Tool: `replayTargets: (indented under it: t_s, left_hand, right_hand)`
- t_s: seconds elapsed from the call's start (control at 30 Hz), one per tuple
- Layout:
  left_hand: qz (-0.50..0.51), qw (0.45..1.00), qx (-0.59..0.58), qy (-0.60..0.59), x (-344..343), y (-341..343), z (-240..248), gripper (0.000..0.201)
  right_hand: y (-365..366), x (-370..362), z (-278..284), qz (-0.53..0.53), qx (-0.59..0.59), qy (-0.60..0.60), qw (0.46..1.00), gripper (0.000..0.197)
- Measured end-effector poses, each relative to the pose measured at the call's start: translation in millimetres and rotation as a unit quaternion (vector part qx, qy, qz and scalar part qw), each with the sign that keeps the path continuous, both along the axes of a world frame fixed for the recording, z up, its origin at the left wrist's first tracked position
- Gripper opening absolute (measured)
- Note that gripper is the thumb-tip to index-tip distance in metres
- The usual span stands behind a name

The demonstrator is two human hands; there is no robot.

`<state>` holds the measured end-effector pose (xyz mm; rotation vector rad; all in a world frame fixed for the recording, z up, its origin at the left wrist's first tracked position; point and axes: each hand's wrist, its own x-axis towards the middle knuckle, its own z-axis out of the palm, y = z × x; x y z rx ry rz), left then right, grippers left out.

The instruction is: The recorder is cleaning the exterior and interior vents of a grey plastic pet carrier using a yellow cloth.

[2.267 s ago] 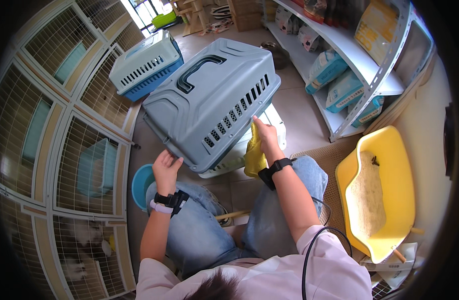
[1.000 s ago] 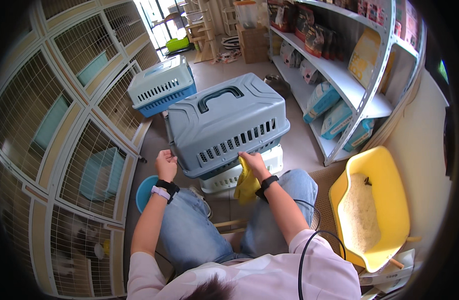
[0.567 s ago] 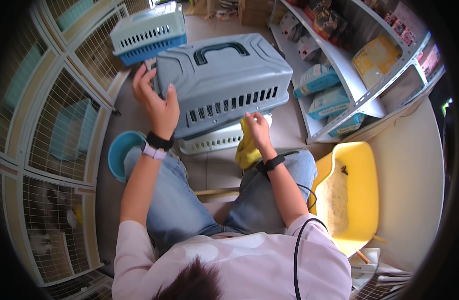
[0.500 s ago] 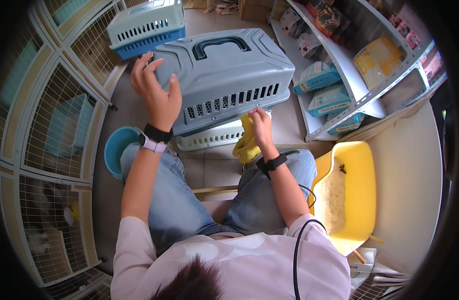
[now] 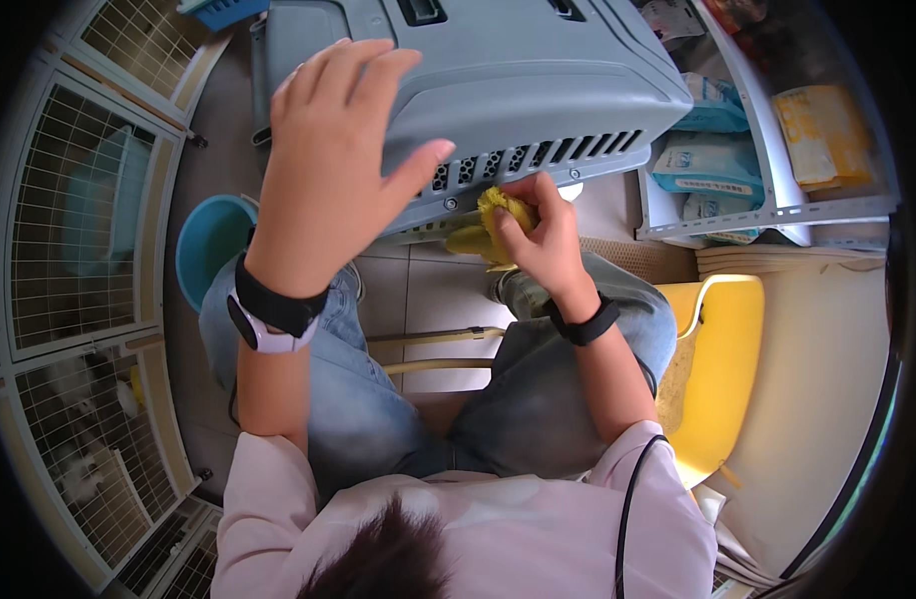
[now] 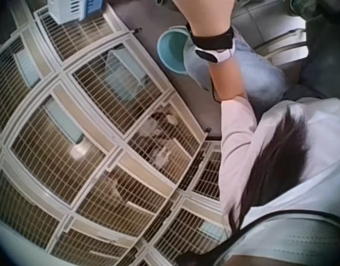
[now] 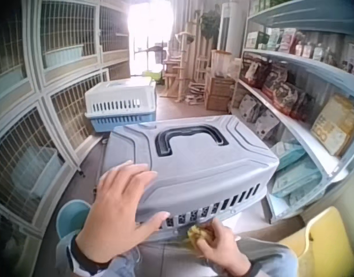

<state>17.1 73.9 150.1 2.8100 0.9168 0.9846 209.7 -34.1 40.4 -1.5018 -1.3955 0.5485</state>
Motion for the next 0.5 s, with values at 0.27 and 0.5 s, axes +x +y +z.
replayTargets:
  t_s: [0.27, 0.5]
  left_hand:
    - [0.040, 0.984, 0.150, 0.085, -6.3, 16.0, -41.5, 0.077]
    - [0.087, 0.968, 0.220, 0.079, -8.1, 21.8, -52.4, 0.078]
  right_hand:
    - [8.1, -11.5, -7.4, -0.065, 0.055, -0.119, 0.989, 0.024]
    - [8.9, -15.1, -12.8, -0.060, 0.055, -0.219, 0.972, 0.023]
